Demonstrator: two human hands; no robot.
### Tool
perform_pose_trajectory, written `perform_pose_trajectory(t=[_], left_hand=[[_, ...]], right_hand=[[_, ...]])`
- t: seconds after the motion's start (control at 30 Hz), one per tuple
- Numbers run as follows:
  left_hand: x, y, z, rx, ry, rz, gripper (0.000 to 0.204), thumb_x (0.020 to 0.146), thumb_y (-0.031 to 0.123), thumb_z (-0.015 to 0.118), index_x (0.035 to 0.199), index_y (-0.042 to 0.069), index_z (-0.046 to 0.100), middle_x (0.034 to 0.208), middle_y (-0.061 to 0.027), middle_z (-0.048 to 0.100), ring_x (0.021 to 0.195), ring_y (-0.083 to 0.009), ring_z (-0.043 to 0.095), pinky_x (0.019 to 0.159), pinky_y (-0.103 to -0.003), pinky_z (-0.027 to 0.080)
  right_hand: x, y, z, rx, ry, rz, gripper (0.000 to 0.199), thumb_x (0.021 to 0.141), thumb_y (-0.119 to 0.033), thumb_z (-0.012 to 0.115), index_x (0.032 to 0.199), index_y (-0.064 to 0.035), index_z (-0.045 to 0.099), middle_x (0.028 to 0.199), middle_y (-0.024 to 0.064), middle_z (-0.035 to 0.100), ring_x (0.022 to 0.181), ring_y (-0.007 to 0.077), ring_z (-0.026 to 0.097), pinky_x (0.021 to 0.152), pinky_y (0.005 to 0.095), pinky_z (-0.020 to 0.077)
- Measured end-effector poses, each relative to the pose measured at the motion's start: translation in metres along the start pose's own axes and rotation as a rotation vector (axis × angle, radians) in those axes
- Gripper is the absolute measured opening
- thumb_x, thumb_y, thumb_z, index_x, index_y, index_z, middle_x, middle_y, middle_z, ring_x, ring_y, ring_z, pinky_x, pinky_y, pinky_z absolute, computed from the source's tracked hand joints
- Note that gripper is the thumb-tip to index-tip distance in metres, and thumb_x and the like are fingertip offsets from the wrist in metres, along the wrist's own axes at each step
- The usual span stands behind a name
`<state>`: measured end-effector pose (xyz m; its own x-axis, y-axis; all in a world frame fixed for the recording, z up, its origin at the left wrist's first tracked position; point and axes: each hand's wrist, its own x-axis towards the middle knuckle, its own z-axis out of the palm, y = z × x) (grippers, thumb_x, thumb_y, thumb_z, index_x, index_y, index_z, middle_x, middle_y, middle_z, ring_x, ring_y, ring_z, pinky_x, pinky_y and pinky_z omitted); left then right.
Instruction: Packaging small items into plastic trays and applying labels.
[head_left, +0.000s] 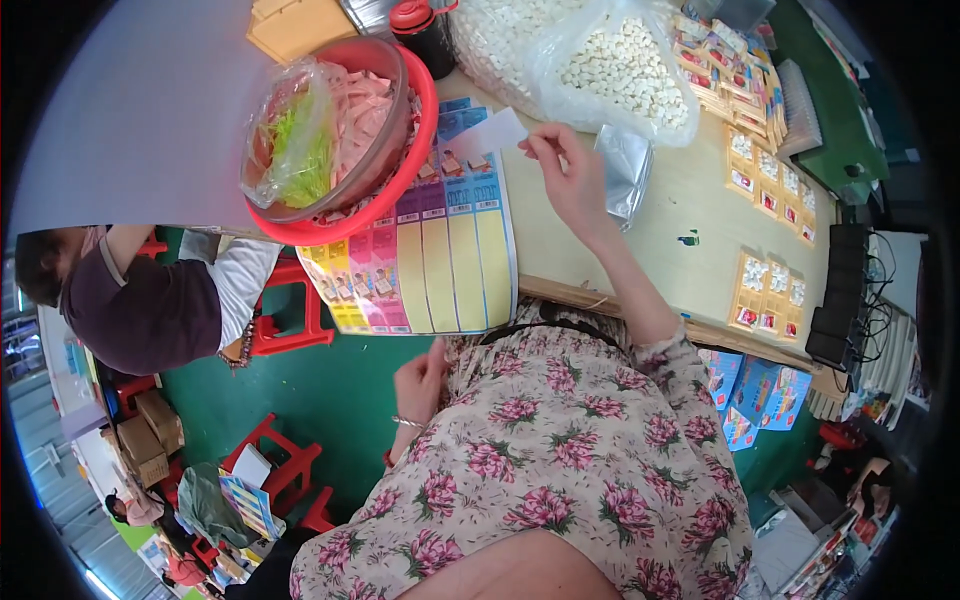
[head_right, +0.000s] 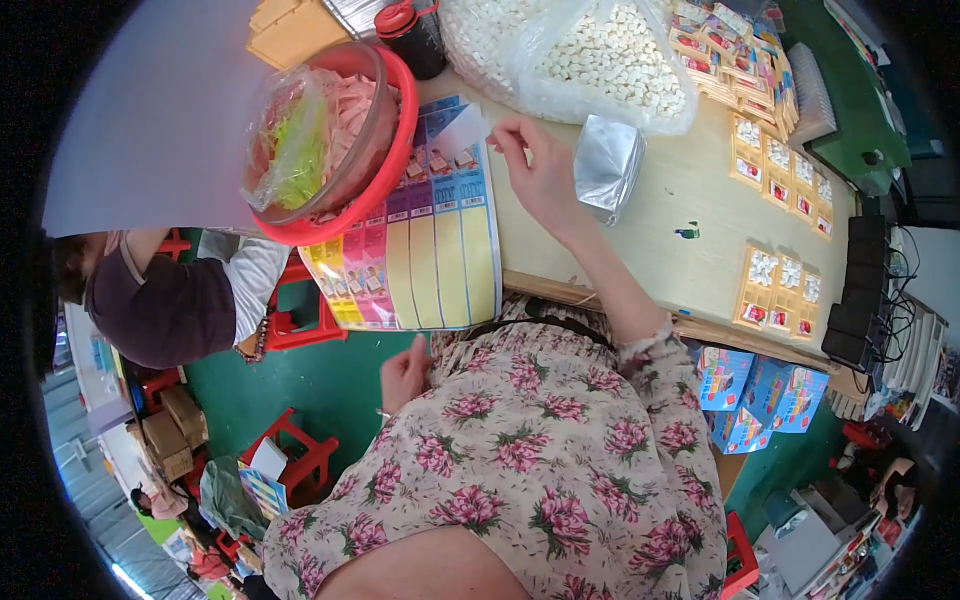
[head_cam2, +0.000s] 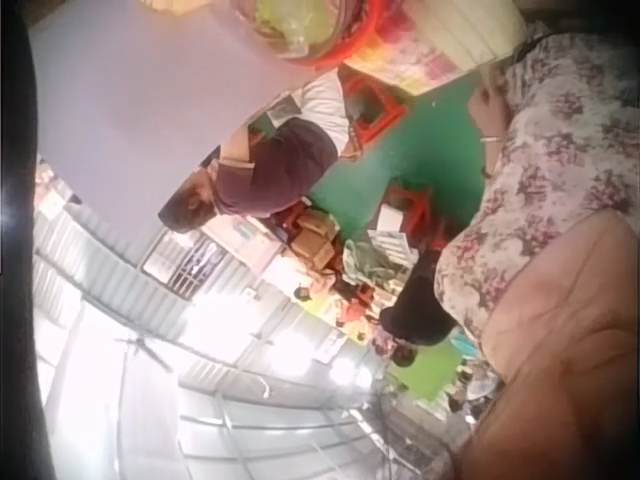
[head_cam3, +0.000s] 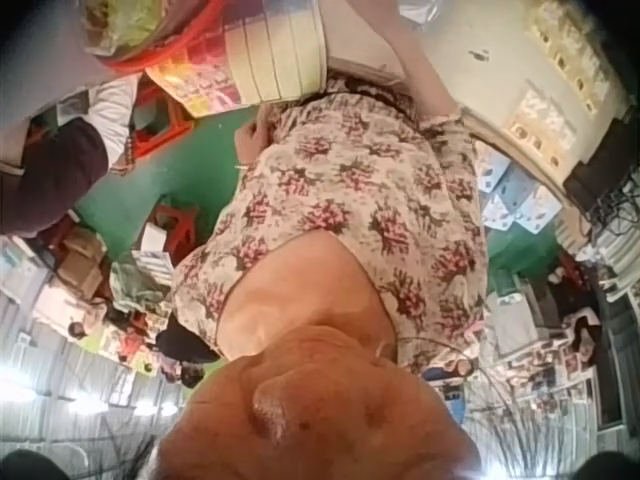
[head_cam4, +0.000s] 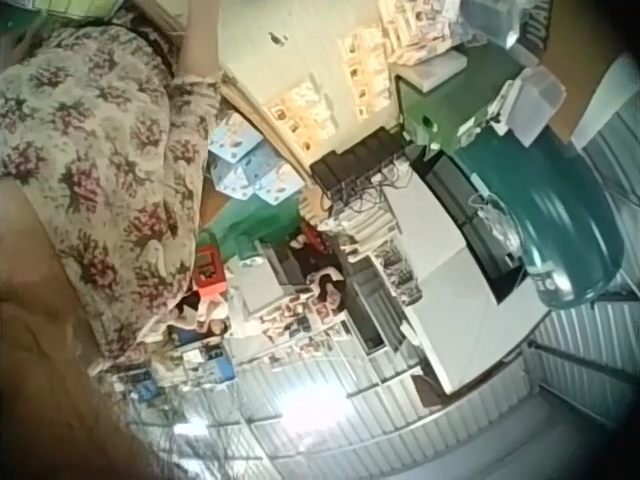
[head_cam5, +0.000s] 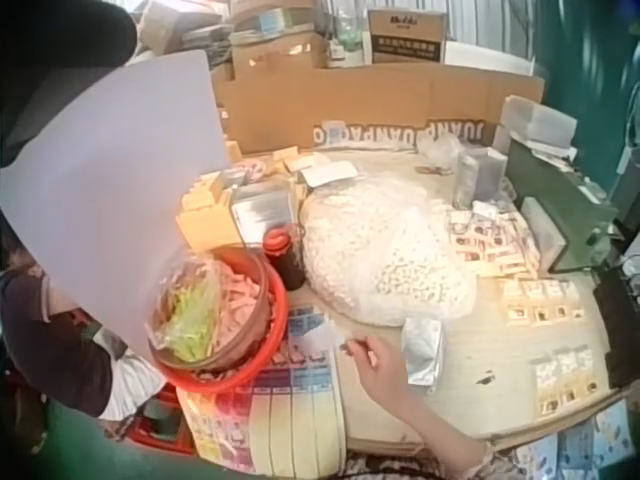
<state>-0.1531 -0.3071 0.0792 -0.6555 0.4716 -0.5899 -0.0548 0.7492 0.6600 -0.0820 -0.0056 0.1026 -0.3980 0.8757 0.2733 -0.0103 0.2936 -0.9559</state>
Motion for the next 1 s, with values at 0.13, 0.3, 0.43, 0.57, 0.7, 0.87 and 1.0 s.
perform_pose_trajectory(t=[0.13, 0.3, 0.43, 0.57, 0.7, 0.87, 1.0], left_hand=[[0.01, 0.062, -0.013, -0.483, -0.225, 0.182, 0.051, 0.093, 0.044, 0.038, 0.109, -0.002, 0.055, 0.091, -0.0165, 0.062, 0.085, -0.0188, 0.059, 0.077, -0.03, 0.045], [0.097, 0.113, 0.027, -1.232, -0.954, -0.118, 0.047, 0.093, 0.032, 0.043, 0.125, -0.001, 0.039, 0.112, -0.0186, 0.056, 0.102, -0.0269, 0.057, 0.089, -0.038, 0.046], [0.089, 0.156, 0.065, -1.013, -0.806, 0.046, 0.038, 0.089, 0.016, 0.054, 0.121, 0.0, 0.044, 0.108, -0.0156, 0.058, 0.098, -0.027, 0.059, 0.082, -0.036, 0.05], [0.064, 0.178, 0.117, -1.056, -0.772, 0.239, 0.036, 0.09, 0.017, 0.052, 0.121, 0.001, 0.046, 0.105, -0.0162, 0.06, 0.098, -0.026, 0.059, 0.083, -0.035, 0.048], [0.066, 0.183, 0.15, -1.052, -0.678, 0.337, 0.04, 0.09, 0.018, 0.052, 0.125, 0.002, 0.042, 0.112, -0.0151, 0.057, 0.104, -0.0251, 0.055, 0.088, -0.036, 0.044], [0.089, 0.184, 0.171, -0.918, -0.496, 0.428, 0.038, 0.087, 0.018, 0.057, 0.12, 0.001, 0.05, 0.107, -0.0102, 0.06, 0.095, -0.0149, 0.056, 0.086, -0.03, 0.043], [0.124, 0.184, 0.179, -0.781, -0.338, 0.634, 0.036, 0.081, 0.007, 0.064, 0.115, -0.002, 0.055, 0.098, -0.0066, 0.061, 0.087, -0.0096, 0.055, 0.079, -0.023, 0.045]], right_hand=[[-0.032, -0.031, -0.031, -0.258, -0.307, -0.603, 0.012, 0.077, -0.001, 0.055, 0.089, -0.0009, 0.058, 0.088, 0.0118, 0.062, 0.079, 0.0222, 0.062, 0.067, 0.0323, 0.0497], [-0.077, -0.049, -0.059, -0.492, -0.605, -0.941, 0.022, 0.07, -0.003, 0.056, 0.092, -0.0009, 0.059, 0.098, 0.0119, 0.06, 0.089, 0.0262, 0.059, 0.074, 0.0356, 0.0485], [-0.106, -0.03, -0.093, -0.366, -0.397, -0.463, 0.023, 0.079, -0.007, 0.055, 0.102, -0.0014, 0.055, 0.101, 0.0116, 0.058, 0.094, 0.022, 0.056, 0.078, 0.0334, 0.0468], [-0.109, -0.021, -0.096, 0.454, 0.117, 0.354, 0.026, 0.086, -0.015, 0.055, 0.108, -0.0013, 0.051, 0.093, 0.0087, 0.059, 0.087, 0.016, 0.058, 0.073, 0.0281, 0.0471], [-0.092, -0.003, -0.114, 0.353, -0.124, 0.615, 0.024, 0.084, -0.017, 0.059, 0.102, -0.0014, 0.053, 0.079, 0.0048, 0.06, 0.07, 0.0111, 0.058, 0.062, 0.0231, 0.0465], [-0.053, 0.015, -0.144, -0.034, -0.13, 0.599, 0.021, 0.08, -0.015, 0.064, 0.094, -0.0024, 0.054, 0.064, -0.0002, 0.056, 0.053, 0.0052, 0.051, 0.046, 0.0184, 0.0414], [-0.036, 0.015, -0.152, -0.207, -0.013, 0.471, 0.023, 0.077, -0.016, 0.068, 0.088, -0.0064, 0.051, 0.062, 0.0005, 0.054, 0.051, 0.0052, 0.05, 0.042, 0.0182, 0.0387]])
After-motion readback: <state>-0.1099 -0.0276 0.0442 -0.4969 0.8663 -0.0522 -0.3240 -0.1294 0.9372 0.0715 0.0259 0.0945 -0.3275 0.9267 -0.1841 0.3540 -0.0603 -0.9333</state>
